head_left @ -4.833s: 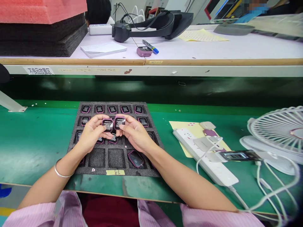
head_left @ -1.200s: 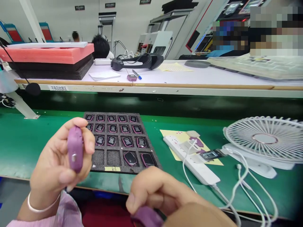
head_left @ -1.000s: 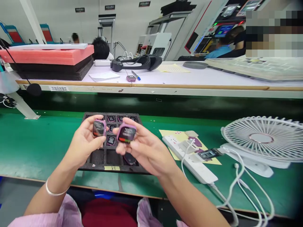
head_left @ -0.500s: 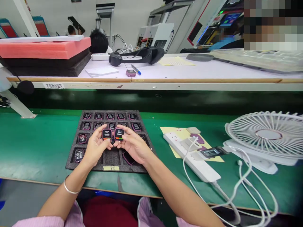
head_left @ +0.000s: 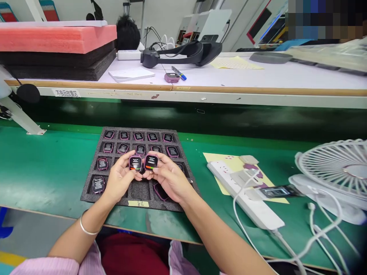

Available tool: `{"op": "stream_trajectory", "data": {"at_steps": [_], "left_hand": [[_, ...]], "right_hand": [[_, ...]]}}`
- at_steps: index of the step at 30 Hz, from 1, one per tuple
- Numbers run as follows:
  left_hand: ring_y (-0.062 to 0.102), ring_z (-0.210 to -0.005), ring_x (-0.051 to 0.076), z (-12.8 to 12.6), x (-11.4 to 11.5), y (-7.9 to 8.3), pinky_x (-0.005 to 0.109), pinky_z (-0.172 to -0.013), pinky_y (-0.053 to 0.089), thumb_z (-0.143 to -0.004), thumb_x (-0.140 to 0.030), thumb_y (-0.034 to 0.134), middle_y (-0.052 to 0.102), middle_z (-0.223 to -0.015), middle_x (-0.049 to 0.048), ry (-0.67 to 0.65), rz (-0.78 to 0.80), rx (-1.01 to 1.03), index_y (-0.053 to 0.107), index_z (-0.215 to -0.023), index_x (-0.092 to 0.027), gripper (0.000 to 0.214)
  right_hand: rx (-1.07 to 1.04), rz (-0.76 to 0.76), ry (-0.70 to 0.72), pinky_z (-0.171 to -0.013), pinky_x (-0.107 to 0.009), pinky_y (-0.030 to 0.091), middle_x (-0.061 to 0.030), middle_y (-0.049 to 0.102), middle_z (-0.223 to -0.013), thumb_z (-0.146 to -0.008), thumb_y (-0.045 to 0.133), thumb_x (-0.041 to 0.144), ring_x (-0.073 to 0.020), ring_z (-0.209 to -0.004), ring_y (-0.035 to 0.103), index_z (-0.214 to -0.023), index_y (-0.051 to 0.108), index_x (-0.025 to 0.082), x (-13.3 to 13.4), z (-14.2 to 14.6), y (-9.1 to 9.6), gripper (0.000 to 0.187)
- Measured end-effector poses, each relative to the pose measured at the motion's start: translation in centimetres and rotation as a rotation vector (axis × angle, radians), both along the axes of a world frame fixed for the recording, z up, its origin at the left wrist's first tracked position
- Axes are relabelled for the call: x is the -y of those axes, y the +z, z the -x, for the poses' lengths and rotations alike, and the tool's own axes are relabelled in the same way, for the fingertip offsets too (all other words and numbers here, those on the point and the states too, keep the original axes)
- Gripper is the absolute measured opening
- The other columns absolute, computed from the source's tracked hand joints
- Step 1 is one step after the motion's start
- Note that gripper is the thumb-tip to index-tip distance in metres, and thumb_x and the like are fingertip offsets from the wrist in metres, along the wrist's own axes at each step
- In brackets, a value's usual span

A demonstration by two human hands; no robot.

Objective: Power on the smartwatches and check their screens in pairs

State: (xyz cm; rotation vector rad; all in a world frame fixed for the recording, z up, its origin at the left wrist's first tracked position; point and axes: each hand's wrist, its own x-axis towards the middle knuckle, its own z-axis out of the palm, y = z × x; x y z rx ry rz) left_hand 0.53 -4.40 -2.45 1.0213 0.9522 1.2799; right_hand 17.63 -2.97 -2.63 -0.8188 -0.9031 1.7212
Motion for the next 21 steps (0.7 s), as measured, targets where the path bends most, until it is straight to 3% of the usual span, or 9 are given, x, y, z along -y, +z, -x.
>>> {"op": "stream_trajectory", "data": {"at_steps": [16, 21], "left_hand": [[0.064, -0.063, 0.008, -0.01, 0.14, -0.01, 0.023, -0.061, 0.056, -0.071, -0.013, 0.071, 0.071, -0.117, 0.0091, 0.010, 0.032, -0.063, 0.057, -0.138, -0.019, 0.069], [0.064, -0.063, 0.010, 0.05, 0.17, -0.14, 0.024, -0.061, 0.056, -0.072, -0.014, 0.071, 0.072, -0.107, 0.0073, 0.015, 0.015, -0.092, 0.055, -0.141, -0.018, 0.071]], "right_hand": [[0.066, -0.051, -0.006, -0.065, -0.031, 0.050, -0.0001, 0.070, -0.093, -0.072, 0.070, 0.016, -0.0138, -0.067, 0.065, -0.113, 0.060, 0.025, 0.13, 0.20, -0.45, 0.043], [0.064, -0.074, 0.024, -0.069, -0.033, 0.054, -0.0001, 0.069, -0.093, -0.072, 0.069, 0.014, -0.0143, -0.069, 0.066, -0.114, 0.061, 0.025, 0.19, 0.14, -0.36, 0.044]]}}
